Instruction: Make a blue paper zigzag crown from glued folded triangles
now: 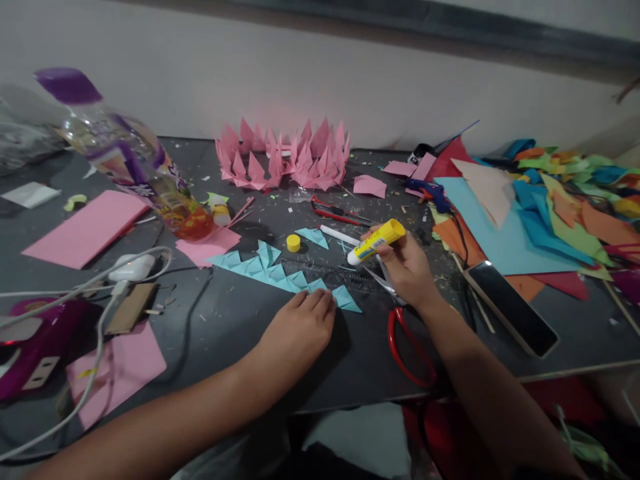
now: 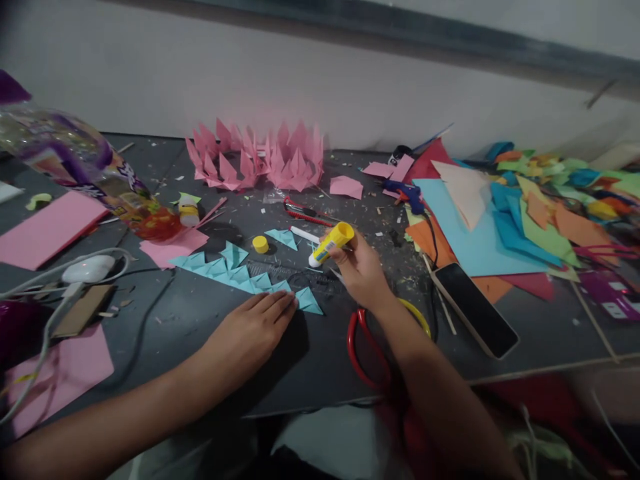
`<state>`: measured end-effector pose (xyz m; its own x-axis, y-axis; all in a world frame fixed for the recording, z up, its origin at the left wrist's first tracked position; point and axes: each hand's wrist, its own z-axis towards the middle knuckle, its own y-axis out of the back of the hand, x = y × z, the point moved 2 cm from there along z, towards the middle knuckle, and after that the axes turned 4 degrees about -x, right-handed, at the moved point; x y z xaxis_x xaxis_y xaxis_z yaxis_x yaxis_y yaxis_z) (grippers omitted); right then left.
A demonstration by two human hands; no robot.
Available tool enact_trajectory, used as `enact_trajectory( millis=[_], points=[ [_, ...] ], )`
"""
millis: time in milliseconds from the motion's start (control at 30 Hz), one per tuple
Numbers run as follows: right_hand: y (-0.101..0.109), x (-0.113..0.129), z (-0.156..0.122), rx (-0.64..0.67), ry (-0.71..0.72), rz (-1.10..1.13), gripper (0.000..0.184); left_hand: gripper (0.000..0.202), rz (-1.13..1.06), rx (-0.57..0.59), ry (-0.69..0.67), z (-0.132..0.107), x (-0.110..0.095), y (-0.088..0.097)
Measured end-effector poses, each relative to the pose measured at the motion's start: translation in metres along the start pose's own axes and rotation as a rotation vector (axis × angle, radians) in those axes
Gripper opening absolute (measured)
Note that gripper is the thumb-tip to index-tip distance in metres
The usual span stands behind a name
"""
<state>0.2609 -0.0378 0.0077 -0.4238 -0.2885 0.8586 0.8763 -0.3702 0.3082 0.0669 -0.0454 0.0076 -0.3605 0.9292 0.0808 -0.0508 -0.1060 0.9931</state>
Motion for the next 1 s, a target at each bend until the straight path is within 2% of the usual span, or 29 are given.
enact_trajectory(
  millis=[67, 167, 367, 467, 633, 733, 800, 867, 1000],
  points=[
    [0.0, 0.0, 0.0, 0.006, -0.011, -0.002, 0.038, 0.036, 0.041, -0.029, 0.023, -0.002, -0.005, -0.005],
    [-0.001, 0.0, -0.001, 0.006, -0.011, -0.004, 0.039, 0.041, 0.076, -0.009, 0.044, -0.004, -0.012, -0.011],
    [-0.004, 0.001, -0.001, 0.02, -0.008, -0.022, 0.037, 0.046, -0.037, 0.032, 0.078, -0.001, -0.011, -0.014],
    [-0.004, 0.001, -0.001, 0.039, -0.021, -0.037, 0.039, 0.043, -0.094, -0.014, 0.084, 0.0, -0.005, -0.012],
    [-0.003, -0.003, 0.0, 0.029, -0.009, -0.05, 0.039, 0.023, -0.175, -0.096, 0.129, 0.004, 0.007, -0.008],
    [-0.002, -0.005, 0.0, 0.022, -0.017, -0.048, 0.038, 0.021, -0.188, -0.178, 0.154, 0.009, 0.009, -0.005],
    [-0.001, -0.007, 0.0, 0.023, -0.018, -0.038, 0.037, 0.022, -0.2, -0.236, 0.125, 0.013, 0.007, -0.004],
    [-0.001, -0.007, 0.001, 0.022, -0.003, -0.036, 0.035, 0.021, -0.254, -0.233, 0.061, 0.02, 0.003, -0.004],
    [0.002, -0.006, 0.003, -0.012, 0.022, -0.048, 0.035, 0.019, -0.383, -0.098, -0.065, 0.036, 0.004, -0.003]
  ],
)
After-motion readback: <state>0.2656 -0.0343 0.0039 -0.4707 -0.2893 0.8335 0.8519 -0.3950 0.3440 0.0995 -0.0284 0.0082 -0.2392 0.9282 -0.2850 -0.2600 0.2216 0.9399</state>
